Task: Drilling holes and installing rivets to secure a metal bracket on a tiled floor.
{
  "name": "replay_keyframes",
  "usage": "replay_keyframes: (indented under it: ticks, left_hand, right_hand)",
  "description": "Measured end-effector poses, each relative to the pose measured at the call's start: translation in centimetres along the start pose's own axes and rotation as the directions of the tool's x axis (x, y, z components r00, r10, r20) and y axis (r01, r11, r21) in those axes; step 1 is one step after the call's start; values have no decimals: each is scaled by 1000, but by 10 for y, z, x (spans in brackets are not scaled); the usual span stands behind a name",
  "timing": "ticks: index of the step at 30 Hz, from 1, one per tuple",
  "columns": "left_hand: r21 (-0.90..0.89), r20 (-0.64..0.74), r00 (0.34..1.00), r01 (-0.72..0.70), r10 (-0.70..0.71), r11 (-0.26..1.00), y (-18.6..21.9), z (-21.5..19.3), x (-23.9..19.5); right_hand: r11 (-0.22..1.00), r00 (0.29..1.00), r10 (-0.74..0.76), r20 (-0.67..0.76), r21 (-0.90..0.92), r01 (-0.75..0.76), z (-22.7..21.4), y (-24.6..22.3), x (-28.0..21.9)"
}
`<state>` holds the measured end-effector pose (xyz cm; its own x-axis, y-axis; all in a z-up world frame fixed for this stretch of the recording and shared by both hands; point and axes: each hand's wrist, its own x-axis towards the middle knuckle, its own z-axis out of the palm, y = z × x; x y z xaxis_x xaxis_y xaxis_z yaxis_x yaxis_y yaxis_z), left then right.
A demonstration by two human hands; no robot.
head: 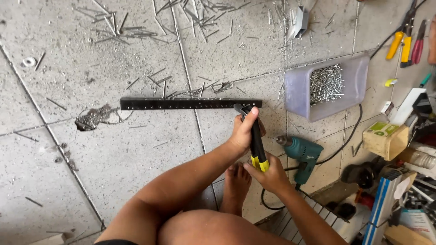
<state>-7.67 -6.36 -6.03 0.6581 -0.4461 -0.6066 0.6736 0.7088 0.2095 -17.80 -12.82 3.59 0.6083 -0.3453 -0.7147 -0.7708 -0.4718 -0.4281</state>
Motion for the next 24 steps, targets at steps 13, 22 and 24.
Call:
replay_keyframes:
  ticks: [13,22,24]
  left_hand:
    - [319,-16,994,106,-107,942,19,6,-11]
    - [531,665,746,-458,-17,713,68,17,-24]
    - [620,681,727,-512,-85,595,85,14,-32]
  right_hand:
    - [968,931,-209,-299,-200,153,10,20,9]
    - [992,968,125,218,-48,-117,-129,-34,-47]
    - [984,876,-100,473,-85,158,-127,-2,-16]
